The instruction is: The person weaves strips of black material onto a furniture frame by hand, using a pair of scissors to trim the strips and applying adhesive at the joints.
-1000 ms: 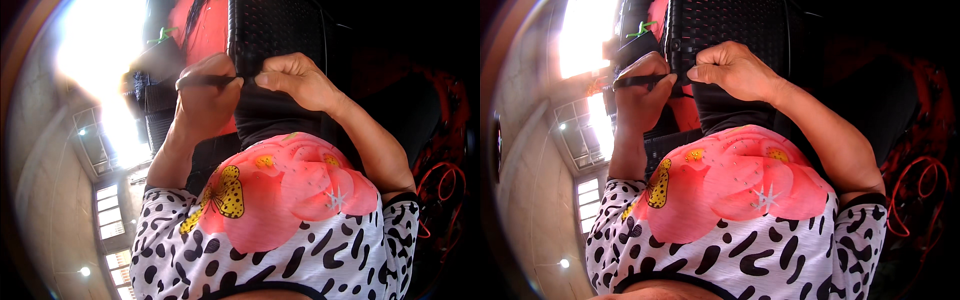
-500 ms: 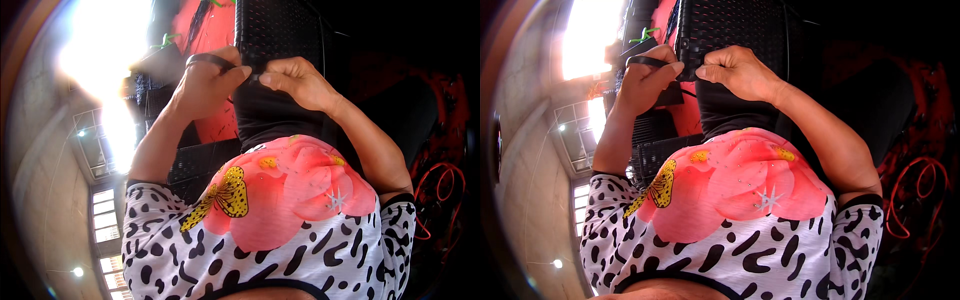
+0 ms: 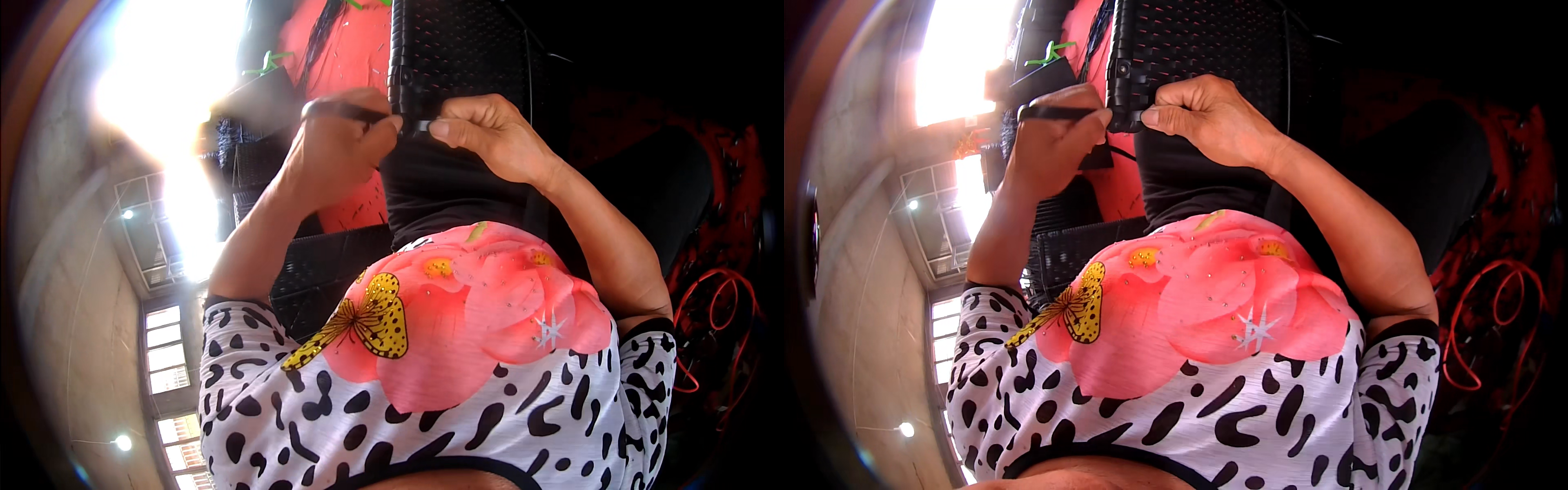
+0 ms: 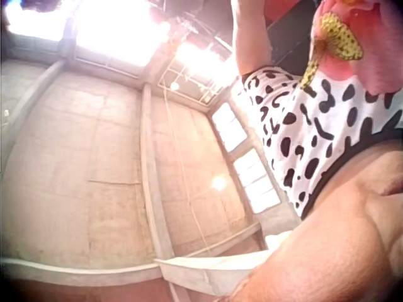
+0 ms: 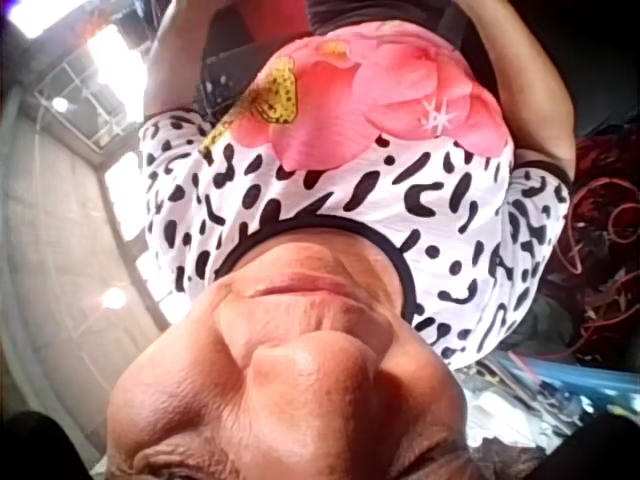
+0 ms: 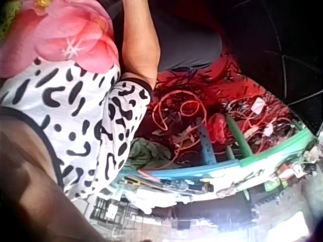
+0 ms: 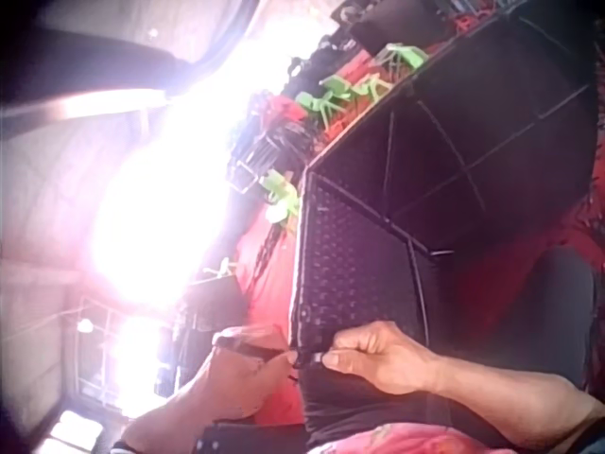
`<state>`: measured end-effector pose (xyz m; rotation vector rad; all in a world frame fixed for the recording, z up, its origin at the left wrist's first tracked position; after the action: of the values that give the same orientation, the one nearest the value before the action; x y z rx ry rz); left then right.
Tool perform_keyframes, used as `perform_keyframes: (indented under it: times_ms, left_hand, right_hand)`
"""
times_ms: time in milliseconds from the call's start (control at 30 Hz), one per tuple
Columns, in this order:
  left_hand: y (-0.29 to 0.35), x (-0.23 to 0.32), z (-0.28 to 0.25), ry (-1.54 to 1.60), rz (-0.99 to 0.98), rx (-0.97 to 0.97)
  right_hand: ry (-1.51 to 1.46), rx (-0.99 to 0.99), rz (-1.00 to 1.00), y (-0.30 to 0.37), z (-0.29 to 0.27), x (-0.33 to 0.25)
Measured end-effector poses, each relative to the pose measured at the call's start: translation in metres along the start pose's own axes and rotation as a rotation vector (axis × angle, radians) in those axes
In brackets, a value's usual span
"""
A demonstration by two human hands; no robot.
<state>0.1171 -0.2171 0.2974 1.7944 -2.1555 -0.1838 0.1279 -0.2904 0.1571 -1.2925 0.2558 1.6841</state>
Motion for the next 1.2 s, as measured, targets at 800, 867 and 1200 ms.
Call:
perform_keyframes:
  times_ms: [800,867,1200]
  left_hand:
    - [0.009,-0.008,0.011,0.109,0.059,0.020]
    - [0.007,-0.002,0.006,0.036,0.148,-0.026]
    - [0.003,-0.009,0.006,0.044,0.090,-0.062]
  right_hand:
    - [-0.044,0.041,0.004,0.008,0.004,0.003]
    - [-0.031,0.036,-0.018,0.007,0.007,0.002]
    - [-0.058,0.016,-0.001,0.003,0.007,-0.001]
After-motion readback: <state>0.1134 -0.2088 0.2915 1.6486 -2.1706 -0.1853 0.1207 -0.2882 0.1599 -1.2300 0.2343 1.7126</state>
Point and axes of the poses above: each hand's wrist, its own y-axis away from the middle knuckle, its own z-axis out of the palm, x = y × z, the point moved 6 cm from there along -y, towards the middle knuckle, and after that the axes turned 2 degrees about -x, right-handed, at the moved point
